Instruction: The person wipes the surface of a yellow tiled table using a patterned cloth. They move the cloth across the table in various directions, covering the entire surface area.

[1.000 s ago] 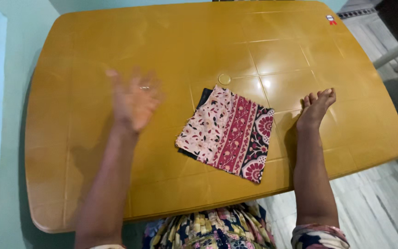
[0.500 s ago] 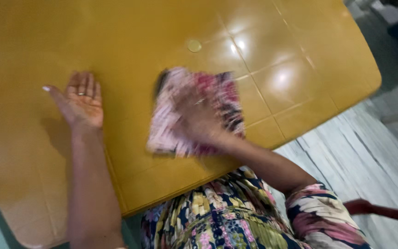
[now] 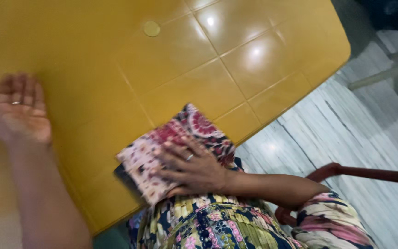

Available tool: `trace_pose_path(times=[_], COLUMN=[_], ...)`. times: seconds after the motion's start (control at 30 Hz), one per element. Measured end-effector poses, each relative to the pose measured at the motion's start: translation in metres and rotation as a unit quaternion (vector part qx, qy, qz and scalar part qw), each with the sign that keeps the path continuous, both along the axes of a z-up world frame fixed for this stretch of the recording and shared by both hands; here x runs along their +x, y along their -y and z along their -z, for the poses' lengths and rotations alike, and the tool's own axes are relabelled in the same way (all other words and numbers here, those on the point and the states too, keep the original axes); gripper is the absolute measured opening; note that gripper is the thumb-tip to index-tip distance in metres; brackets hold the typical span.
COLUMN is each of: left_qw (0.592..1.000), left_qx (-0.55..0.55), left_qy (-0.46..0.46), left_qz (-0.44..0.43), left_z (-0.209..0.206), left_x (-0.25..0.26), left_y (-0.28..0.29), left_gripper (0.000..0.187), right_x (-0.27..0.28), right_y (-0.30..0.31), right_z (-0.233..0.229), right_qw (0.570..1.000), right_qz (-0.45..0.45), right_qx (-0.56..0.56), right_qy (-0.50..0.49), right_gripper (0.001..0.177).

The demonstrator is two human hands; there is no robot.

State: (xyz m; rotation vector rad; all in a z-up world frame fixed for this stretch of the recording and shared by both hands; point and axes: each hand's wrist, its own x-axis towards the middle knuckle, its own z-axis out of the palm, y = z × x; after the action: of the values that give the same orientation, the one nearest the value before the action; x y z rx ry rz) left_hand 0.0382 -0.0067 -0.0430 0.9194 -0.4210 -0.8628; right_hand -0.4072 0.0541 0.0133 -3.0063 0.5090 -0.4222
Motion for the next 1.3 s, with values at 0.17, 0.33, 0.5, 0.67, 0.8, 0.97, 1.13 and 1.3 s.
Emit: trace_pose_path(times=[0.17, 0.33, 0.5, 0.67, 0.8, 0.97, 1.13, 1.3], left_qw=[0.998, 0.970, 0.952, 0.947, 0.920, 0.876, 0.859, 0.915], left_qx=[0.024, 0.083, 0.123, 0.197, 0.252, 0.231, 0.145, 0.132], left_qy=[0.063, 0.229, 0.281, 0.248, 0.294, 0.419, 0.483, 0.366], left_qz=[0.010, 0.006, -0.007, -0.059, -0.053, -0.060, -0.086, -0.110], left_z=[0.000, -0.023, -0.039, -0.051, -0.065, -0.079, -0.071, -0.053], left_x=[-0.009, -0.040, -0.052, -0.068, -0.084, -0.102, -0.101, -0.094], left_y=[-0.001, -0.009, -0.004, 0.010, 0.022, 0.017, 0.013, 0.025], left_gripper=[0.046, 0.045, 0.050, 0.039, 0.038, 0.031, 0.032, 0.032], right_x=[-0.111, -0.259, -0.364, -0.317, -0.219, -0.017, 0.146, 0.146], right_y=[0.058, 0.143, 0.270, 0.333, 0.361, 0.334, 0.228, 0.177], right_z=[0.030, 0.042, 0.040, 0.034, 0.040, 0.052, -0.007, -0.025], right_qw=[0.991, 0.957, 0.887, 0.703, 0.725, 0.884, 0.957, 0.990], right_qz=[0.119, 0.280, 0.459, 0.699, 0.672, 0.448, 0.139, -0.024], right_qx=[-0.054, 0.078, 0.042, 0.108, 0.106, 0.036, 0.079, 0.089], right_qy=[0.040, 0.023, -0.019, -0.076, -0.109, -0.129, -0.241, -0.111], right_gripper=[0.072, 0.053, 0.057, 0.071, 0.082, 0.085, 0.072, 0.067])
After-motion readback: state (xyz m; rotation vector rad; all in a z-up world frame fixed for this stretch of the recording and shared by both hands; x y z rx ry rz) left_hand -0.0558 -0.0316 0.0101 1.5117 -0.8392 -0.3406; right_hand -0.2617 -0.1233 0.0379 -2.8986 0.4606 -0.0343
